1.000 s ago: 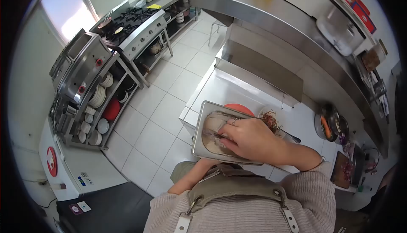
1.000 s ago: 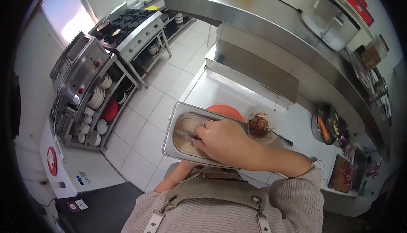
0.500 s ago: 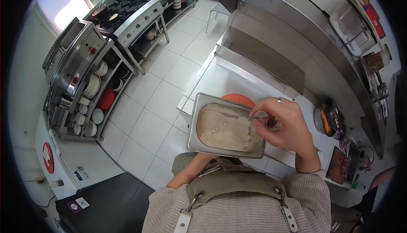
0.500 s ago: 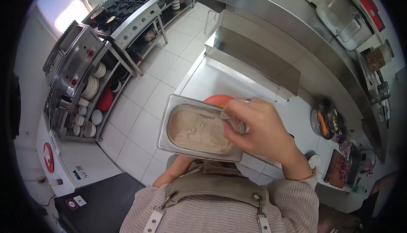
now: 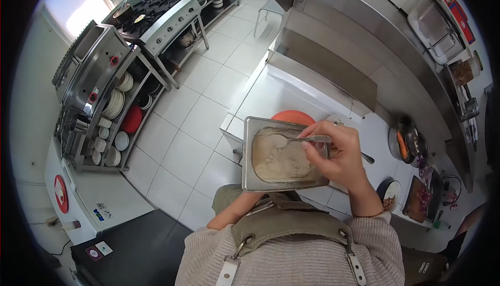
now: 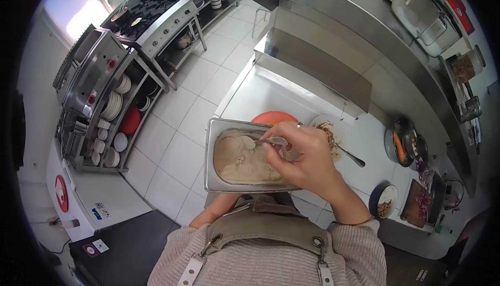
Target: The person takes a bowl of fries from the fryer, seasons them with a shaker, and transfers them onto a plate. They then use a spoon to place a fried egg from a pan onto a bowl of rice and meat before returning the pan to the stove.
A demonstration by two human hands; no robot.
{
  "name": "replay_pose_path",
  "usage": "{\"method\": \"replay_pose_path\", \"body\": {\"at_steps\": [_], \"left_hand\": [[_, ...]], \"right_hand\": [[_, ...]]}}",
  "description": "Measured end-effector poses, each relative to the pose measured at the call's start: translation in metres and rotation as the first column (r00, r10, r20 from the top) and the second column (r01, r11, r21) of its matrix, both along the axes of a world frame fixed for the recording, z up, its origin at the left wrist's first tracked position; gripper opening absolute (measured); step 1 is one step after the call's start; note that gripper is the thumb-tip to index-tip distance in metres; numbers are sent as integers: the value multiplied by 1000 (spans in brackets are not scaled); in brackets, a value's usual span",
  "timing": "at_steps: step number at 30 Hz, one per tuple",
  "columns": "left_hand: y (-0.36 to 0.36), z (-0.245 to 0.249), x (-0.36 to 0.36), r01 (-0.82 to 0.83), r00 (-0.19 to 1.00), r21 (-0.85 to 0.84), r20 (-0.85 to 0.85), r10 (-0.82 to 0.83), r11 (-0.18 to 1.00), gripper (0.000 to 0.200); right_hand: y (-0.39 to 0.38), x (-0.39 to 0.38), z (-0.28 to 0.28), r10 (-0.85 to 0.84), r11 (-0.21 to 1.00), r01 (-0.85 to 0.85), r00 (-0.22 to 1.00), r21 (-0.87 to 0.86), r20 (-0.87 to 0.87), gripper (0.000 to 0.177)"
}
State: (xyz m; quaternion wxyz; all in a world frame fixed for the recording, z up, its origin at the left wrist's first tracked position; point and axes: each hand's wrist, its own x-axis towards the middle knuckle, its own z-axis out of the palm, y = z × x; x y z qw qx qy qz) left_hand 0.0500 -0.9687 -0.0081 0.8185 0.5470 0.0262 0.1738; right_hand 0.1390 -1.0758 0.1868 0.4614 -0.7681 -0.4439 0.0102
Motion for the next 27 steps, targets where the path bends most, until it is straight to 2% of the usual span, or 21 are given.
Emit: {"method": "replay_pose_path", "body": {"at_steps": [2,4,5,7,11,13,19,27], "left_hand": [[-1,0,-2,2,1000,1,-2,-2,1000,66],[-3,0,-5,6,1000,5,0,-6,1000,66],[-4,0,-5,7,1000,8,1,-8,1000,66],[-4,0,-6,14,1000,16,3,-14,1000,66],[-6,0,-5,33,999,21,2,-33,999,65],[-6,0,-6,39,999,23,0,-39,999,65],[-5,-2,-10,44,999,14,-7,-44,999,65],[10,-6,-13,7,1000,2,-21,-7,1000,64]], "right_hand": [[2,-3,-5,-7,1000,8,999,17,-50,9],[3,-6,-10,-67,994,97,924,60,-377,6],[2,-6,-15,-69,993,98,923,59,-378,6],[0,-4,-30,5,972,149,764,183,-646,6],[-9,3,-46,-30,978,166,702,123,-712,7],[-14,5,-51,15,944,269,541,190,-841,8],[-24,9,-53,77,905,341,456,254,-887,10],[-34,14,-63,29,898,369,496,241,-868,11]]}}
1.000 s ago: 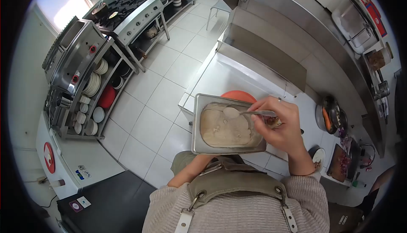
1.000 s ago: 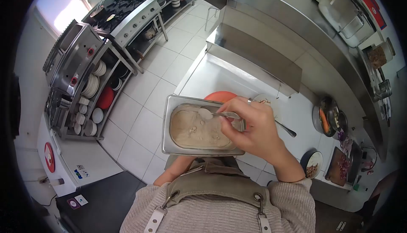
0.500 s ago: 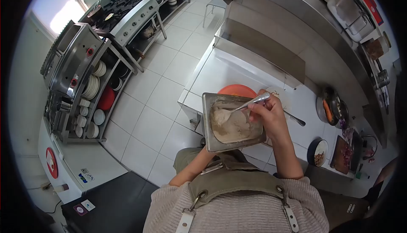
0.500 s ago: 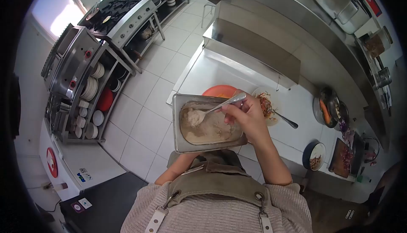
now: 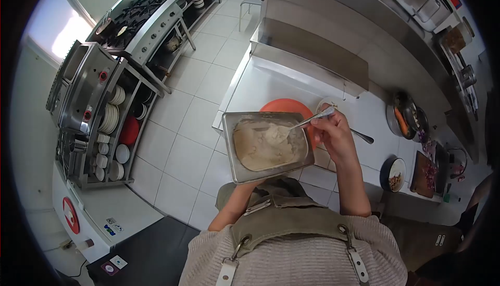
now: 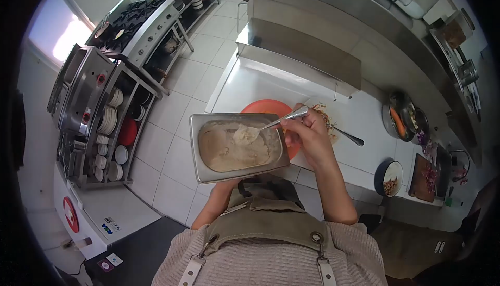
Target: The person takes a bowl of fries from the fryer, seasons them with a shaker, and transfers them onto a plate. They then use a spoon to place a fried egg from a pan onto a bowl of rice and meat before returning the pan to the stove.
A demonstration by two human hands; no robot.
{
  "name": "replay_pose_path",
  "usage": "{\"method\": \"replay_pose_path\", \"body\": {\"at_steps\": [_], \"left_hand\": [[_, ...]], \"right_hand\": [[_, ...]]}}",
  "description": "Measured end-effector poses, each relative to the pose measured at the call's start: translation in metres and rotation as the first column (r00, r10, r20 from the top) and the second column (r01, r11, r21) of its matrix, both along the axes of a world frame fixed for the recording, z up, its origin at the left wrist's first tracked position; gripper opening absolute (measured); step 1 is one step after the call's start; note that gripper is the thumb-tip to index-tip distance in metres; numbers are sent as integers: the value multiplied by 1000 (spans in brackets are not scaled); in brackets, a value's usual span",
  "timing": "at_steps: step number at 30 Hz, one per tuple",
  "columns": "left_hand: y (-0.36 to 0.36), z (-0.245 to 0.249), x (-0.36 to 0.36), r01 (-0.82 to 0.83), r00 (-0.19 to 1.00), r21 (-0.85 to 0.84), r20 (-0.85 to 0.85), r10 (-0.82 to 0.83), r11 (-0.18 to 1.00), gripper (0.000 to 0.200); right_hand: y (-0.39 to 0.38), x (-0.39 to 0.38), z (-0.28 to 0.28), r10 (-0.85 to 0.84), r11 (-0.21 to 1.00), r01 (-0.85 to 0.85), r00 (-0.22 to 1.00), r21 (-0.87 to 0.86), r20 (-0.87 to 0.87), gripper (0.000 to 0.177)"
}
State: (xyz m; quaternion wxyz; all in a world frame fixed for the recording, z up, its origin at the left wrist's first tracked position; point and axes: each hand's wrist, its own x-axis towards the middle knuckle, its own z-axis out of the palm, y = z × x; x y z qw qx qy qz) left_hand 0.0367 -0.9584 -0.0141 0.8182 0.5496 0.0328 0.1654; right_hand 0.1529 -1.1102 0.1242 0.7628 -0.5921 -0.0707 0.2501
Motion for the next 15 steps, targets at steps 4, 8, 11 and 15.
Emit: {"method": "replay_pose_path", "body": {"at_steps": [4,8,11,15], "left_hand": [[7,-2,1,-34,999,0,-21,34,999,63],[10,-4,-1,-47,998,0,-50,47,999,62],[12,-6,-3,-53,996,11,-77,53,999,61],[24,-10,-9,-108,980,40,-161,113,993,60]], "right_hand": [[-3,1,-6,26,1000,-26,999,1,-22,10],[-3,0,-8,-3,1000,3,999,-2,-41,10],[-5,3,-11,-12,1000,11,999,-3,-45,11],[-19,14,-16,-129,990,131,991,51,-30,13]]}}
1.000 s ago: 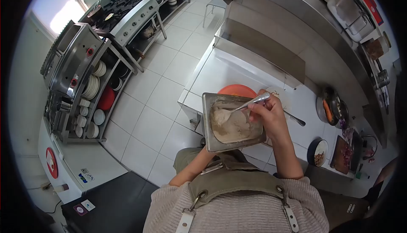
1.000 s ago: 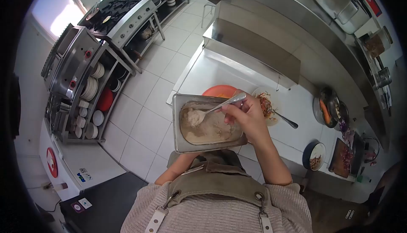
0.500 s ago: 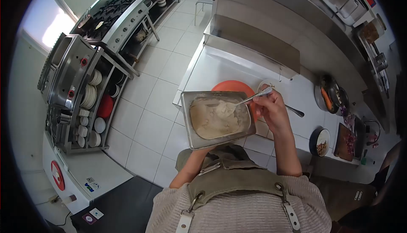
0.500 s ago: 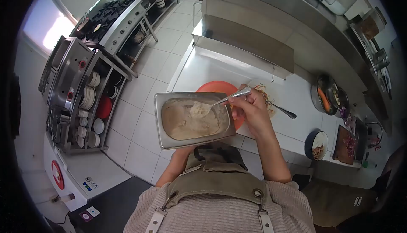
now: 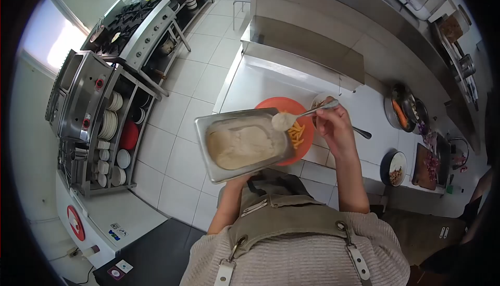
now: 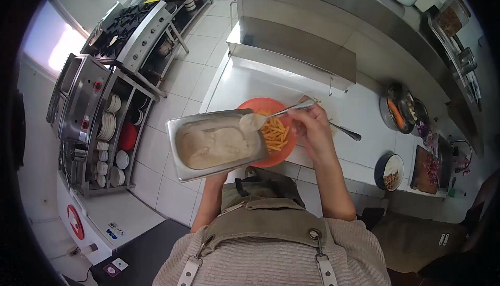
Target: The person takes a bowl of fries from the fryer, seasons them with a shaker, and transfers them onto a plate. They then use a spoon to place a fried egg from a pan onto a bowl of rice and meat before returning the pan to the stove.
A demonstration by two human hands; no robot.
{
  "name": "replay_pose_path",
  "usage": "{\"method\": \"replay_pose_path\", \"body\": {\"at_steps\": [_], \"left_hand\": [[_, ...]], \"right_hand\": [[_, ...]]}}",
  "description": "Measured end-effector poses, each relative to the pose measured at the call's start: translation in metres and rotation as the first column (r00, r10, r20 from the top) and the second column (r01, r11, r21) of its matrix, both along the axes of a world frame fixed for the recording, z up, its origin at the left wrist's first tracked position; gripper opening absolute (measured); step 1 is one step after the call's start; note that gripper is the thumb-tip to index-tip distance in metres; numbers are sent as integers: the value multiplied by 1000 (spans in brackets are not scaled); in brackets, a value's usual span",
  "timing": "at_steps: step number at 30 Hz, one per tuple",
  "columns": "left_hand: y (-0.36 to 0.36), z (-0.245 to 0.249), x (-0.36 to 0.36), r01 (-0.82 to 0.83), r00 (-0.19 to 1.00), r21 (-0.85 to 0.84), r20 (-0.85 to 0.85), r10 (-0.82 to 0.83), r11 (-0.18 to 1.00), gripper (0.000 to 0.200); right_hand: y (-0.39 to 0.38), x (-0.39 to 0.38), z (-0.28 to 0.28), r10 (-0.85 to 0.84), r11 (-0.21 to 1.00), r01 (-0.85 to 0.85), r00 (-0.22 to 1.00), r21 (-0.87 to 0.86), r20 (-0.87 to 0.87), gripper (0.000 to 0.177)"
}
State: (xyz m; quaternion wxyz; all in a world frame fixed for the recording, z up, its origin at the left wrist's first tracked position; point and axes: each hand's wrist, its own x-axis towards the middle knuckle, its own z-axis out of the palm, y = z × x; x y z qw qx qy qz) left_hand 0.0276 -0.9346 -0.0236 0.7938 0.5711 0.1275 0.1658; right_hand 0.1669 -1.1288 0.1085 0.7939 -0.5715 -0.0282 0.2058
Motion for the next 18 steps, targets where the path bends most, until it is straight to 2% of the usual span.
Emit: {"method": "replay_pose_path", "body": {"at_steps": [2,4,5,7,10,13,14,18], "left_hand": [[14,-3,-5,-67,996,16,-55,68,998,60],[33,-9,-13,-154,984,44,-82,157,987,59],[44,-15,-17,-200,979,110,-8,202,974,54],[56,-12,-24,-274,961,-36,25,275,961,78],[61,5,-27,-360,927,-129,65,370,924,84],[61,9,-31,-368,918,-173,87,386,914,90],[61,6,-31,-343,913,-193,163,375,919,77],[58,-2,-33,-338,921,-171,142,362,926,81]], "right_hand": [[-4,1,0,-78,996,81,995,-40,69,16],[-8,-1,-5,-74,993,81,994,-91,76,15],[-11,-1,-9,-67,987,78,994,-143,82,14],[-14,1,-15,-83,978,98,993,-185,89,13],[-18,6,-30,-114,966,133,989,-222,96,9],[-18,11,-33,-138,973,152,986,-174,90,7],[-17,11,-36,-155,966,169,984,-196,88,6],[-24,13,-44,-131,945,164,982,-282,133,5]]}}
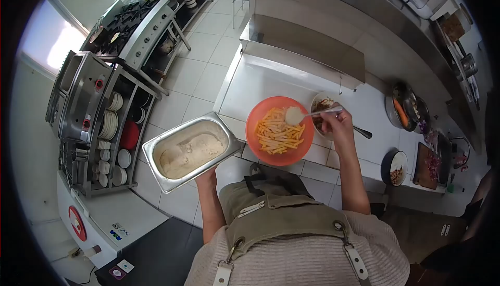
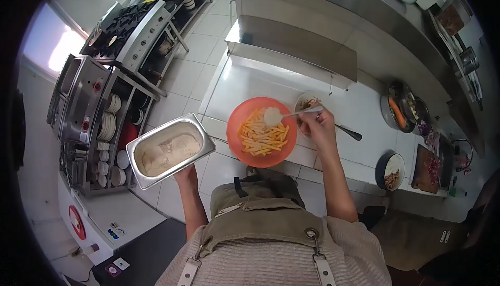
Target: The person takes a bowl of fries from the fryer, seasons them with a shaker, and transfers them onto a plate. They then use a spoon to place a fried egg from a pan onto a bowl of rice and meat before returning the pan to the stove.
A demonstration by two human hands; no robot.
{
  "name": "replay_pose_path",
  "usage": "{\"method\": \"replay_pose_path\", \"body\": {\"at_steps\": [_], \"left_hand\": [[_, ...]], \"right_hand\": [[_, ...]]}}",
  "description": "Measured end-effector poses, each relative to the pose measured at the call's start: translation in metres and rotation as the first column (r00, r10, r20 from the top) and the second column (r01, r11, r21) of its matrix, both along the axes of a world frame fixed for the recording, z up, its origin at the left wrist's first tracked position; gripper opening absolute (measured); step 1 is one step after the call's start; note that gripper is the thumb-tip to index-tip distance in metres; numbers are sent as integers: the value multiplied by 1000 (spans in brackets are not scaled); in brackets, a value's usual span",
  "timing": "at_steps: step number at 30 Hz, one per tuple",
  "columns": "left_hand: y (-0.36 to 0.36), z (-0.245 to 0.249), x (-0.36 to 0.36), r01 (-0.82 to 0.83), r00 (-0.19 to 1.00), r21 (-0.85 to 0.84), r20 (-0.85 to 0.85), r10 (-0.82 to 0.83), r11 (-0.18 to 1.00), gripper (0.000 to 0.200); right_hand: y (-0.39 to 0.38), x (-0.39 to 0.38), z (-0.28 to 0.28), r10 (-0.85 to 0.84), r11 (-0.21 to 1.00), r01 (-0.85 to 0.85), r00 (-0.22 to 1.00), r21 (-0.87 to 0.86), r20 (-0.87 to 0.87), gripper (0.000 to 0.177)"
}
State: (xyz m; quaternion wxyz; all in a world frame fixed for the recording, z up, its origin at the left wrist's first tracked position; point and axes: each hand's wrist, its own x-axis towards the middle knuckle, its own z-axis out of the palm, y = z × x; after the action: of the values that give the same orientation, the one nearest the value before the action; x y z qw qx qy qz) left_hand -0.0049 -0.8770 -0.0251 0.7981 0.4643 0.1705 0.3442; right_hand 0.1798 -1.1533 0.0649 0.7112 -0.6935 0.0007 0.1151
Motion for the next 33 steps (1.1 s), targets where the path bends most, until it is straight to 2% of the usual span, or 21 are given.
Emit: {"method": "replay_pose_path", "body": {"at_steps": [3,5,7,9,11,12,14,15,17,19,21,23,25,27,29,31,32,33], "left_hand": [[-4,-2,0,48,997,-3,-65,-48,999,85],[-5,-4,1,65,995,6,-70,-65,998,83],[-6,-7,1,90,992,-12,-85,-91,996,82],[-8,-11,3,78,993,-34,-86,-81,996,82],[-7,-15,4,161,980,6,-117,-159,987,84],[-9,-13,4,163,980,8,-119,-161,987,84],[-18,-8,7,260,966,-32,4,-260,965,76],[-20,-5,8,301,954,-39,26,-300,953,76],[-26,1,11,362,932,-52,50,-360,931,76],[-31,5,17,407,913,-54,45,-405,912,76],[-36,8,24,450,893,-58,50,-448,891,76],[-41,10,32,492,870,-59,56,-489,869,76],[-48,11,38,534,845,-64,66,-531,843,76],[-58,12,43,586,810,-69,68,-582,808,76],[-66,15,48,630,777,-74,72,-626,773,76],[-75,17,53,676,737,-79,69,-672,733,76],[-78,18,54,692,722,-78,67,-689,717,76],[-80,19,55,709,705,-82,68,-706,700,76]], "right_hand": [[-10,-4,-7,-60,996,64,997,-66,55,6],[-18,-7,-8,-25,999,27,996,-27,83,6],[-26,-13,-14,36,991,-27,997,-130,71,5],[-28,-14,-8,-12,990,25,995,-138,98,5],[-25,-18,-4,92,964,-58,988,-258,123,6],[-22,-19,-6,89,965,-56,989,-256,121,6],[-13,-17,-11,104,898,115,883,-425,458,6],[-8,-18,-10,104,898,115,883,-424,458,6],[1,-22,-6,372,743,96,763,-662,528,5],[7,-24,3,354,755,142,733,-640,581,5],[14,-29,24,253,845,185,687,-501,681,6],[23,-42,58,208,880,154,725,-449,657,8],[33,-54,85,303,902,48,639,-429,708,11],[48,-60,102,521,829,-128,534,-545,666,12],[68,-57,97,649,758,-263,382,-596,657,14],[79,-59,93,847,514,-359,354,-779,397,12],[78,-60,90,835,527,-328,374,-784,405,12],[78,-62,86,793,597,-319,373,-736,481,12]]}}
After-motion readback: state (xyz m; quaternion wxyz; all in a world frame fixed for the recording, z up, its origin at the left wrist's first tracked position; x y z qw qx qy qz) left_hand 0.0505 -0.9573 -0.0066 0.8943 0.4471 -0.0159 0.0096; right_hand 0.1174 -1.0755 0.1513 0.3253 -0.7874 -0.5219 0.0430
